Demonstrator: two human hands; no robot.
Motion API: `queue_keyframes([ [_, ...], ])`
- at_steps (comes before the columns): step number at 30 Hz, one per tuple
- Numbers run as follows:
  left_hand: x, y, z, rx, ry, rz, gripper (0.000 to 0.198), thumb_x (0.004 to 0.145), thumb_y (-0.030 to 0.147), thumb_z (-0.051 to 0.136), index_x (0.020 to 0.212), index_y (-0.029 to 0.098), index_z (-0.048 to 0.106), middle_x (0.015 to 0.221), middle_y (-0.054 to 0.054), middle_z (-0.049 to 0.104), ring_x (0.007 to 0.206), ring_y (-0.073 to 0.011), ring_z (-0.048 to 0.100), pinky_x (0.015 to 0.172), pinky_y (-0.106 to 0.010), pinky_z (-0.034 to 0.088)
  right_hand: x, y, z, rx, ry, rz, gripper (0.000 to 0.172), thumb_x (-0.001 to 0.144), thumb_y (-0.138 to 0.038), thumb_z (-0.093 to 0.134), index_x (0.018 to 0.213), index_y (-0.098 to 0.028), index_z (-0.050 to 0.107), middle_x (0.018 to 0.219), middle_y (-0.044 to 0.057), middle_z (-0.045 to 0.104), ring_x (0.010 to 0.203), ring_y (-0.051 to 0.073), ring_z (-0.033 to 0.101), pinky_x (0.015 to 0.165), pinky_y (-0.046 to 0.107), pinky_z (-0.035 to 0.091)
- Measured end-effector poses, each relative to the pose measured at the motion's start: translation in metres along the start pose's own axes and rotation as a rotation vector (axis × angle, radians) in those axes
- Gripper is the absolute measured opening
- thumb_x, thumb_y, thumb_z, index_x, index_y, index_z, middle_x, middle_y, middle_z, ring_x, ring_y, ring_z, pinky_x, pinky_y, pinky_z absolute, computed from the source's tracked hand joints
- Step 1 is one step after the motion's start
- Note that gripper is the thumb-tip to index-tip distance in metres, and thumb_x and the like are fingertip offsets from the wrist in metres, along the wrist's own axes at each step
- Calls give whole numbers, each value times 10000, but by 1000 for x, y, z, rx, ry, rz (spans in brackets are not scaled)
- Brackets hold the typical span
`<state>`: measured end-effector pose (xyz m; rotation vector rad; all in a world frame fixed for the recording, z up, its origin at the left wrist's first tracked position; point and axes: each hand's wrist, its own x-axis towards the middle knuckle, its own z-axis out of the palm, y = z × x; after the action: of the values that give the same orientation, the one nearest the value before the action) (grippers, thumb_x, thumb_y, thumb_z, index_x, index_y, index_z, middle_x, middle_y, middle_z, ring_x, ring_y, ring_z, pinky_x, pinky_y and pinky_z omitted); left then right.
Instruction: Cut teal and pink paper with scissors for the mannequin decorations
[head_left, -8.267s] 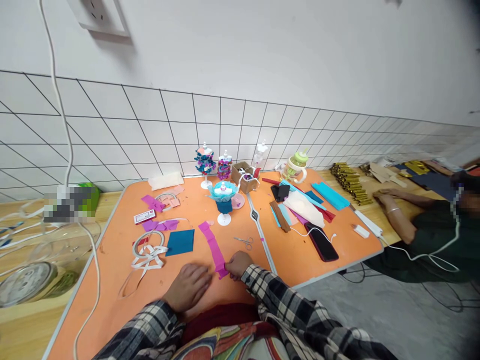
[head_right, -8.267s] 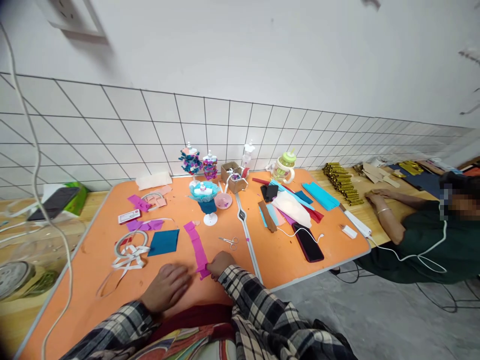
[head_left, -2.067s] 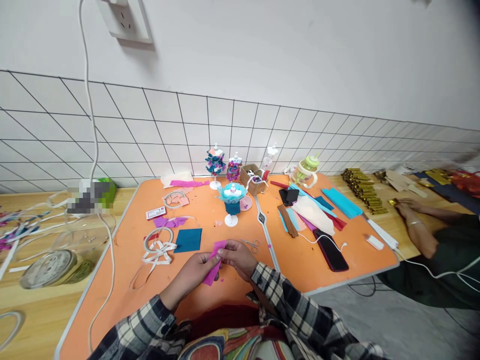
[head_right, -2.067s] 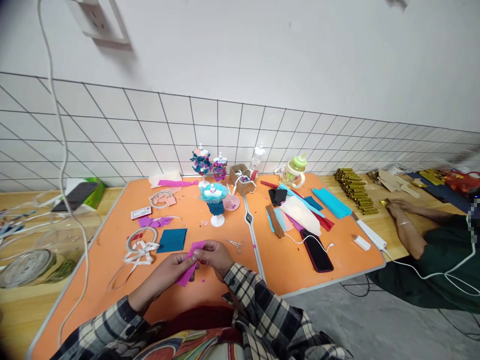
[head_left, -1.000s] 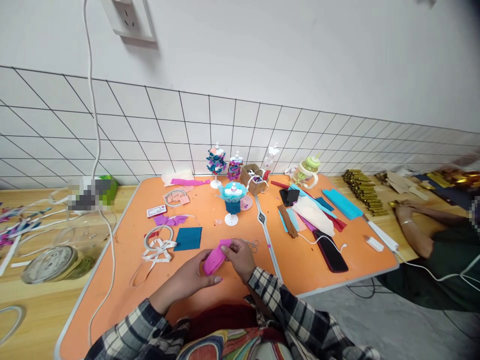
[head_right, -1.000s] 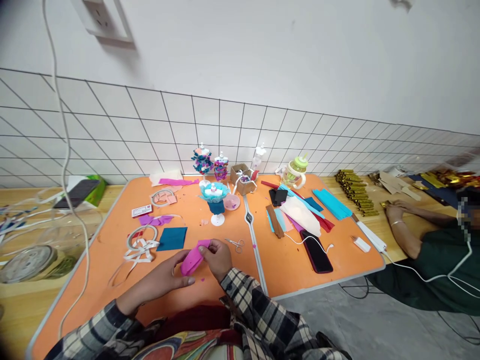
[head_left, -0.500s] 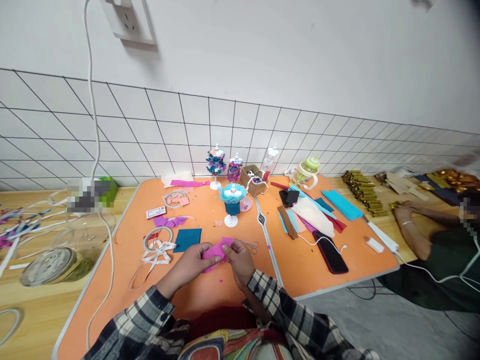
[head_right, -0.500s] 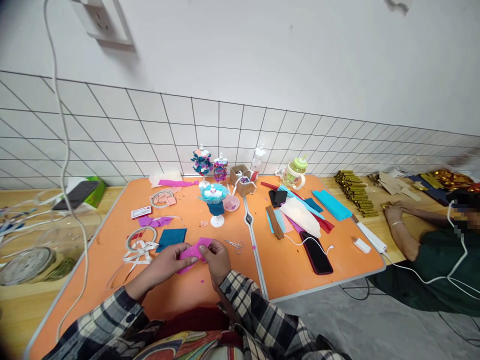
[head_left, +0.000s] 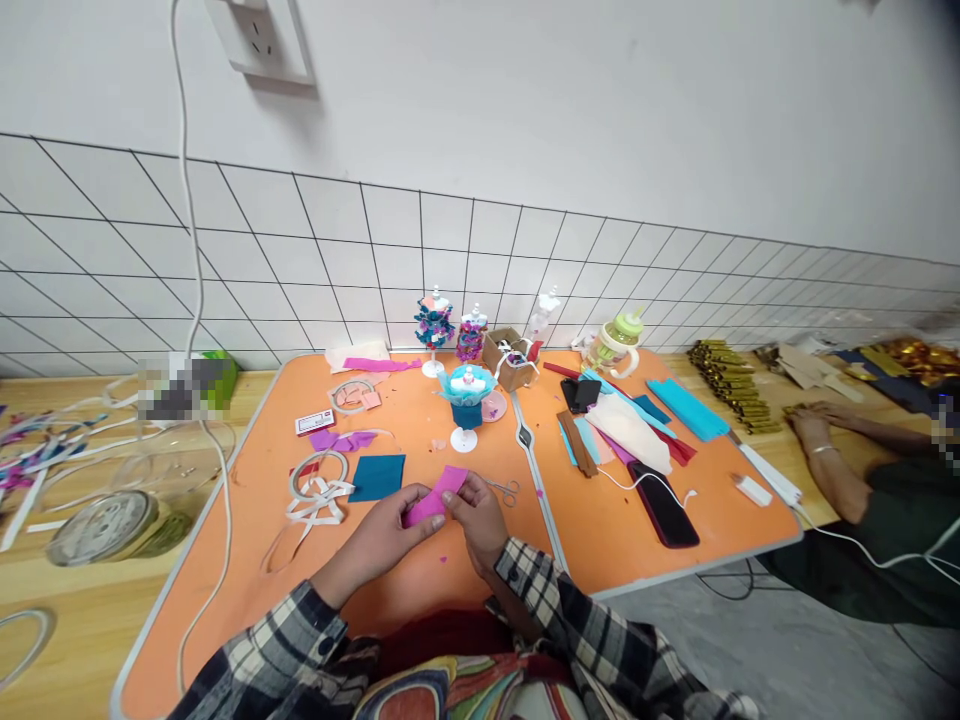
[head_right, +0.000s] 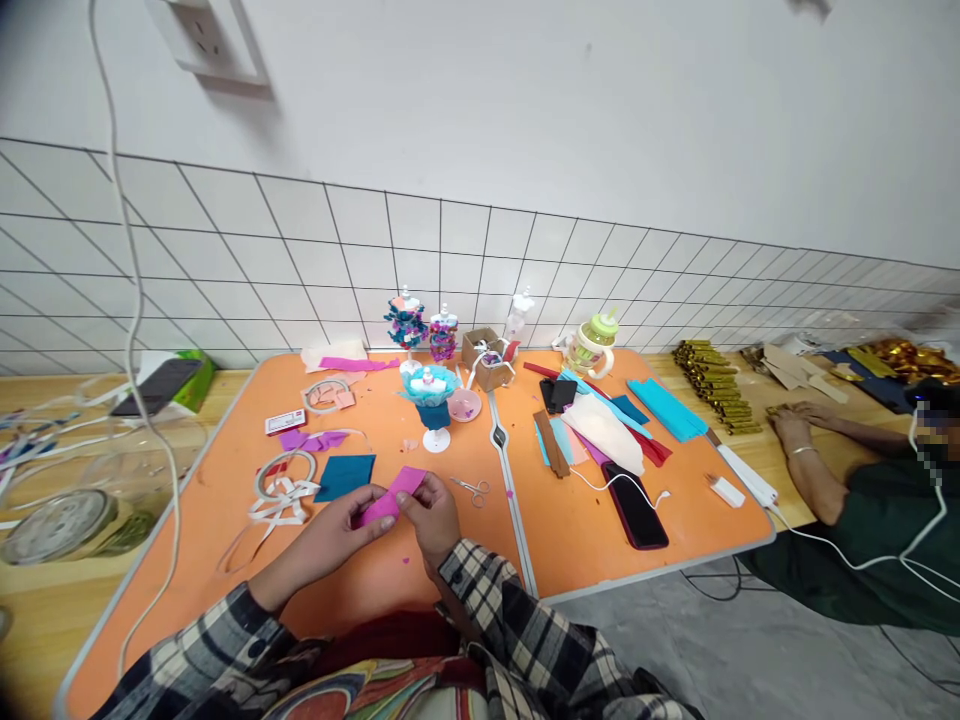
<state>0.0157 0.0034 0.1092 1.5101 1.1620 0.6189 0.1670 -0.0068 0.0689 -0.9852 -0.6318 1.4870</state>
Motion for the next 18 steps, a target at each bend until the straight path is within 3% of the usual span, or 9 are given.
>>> queue_keyframes([
  [5,4,-5,-1,-22,18,-12,401,833,594,621,701,216,592,601,35,537,593,-180,491,589,-286,370,-2,2,-2,-19,8,6,379,632,-295,840,961,-183,690,827,17,723,697,138,589,653,255,452],
  [9,4,-8,-2,-52,52,-25,455,820,633,634,647,218,561,597,39,520,596,-170,473,595,-284,354,-1,4,-5,-46,42,-7,352,666,-349,818,946,-185,680,804,8,700,644,115,537,585,230,393],
  [15,1,-4,2,-183,-48,-90,500,781,686,672,867,193,665,678,-7,684,581,-185,566,536,-278,414,-1,9,-6,-158,7,-11,379,707,-487,765,891,-178,646,778,22,686,626,118,529,585,243,411],
  [18,2,-3,3,-249,-26,-107,488,730,673,741,767,192,664,606,26,619,554,-162,533,533,-266,424,-1,12,-6,-286,-17,-15,420,750,-557,713,911,-178,631,791,26,683,635,121,532,584,245,424],
])
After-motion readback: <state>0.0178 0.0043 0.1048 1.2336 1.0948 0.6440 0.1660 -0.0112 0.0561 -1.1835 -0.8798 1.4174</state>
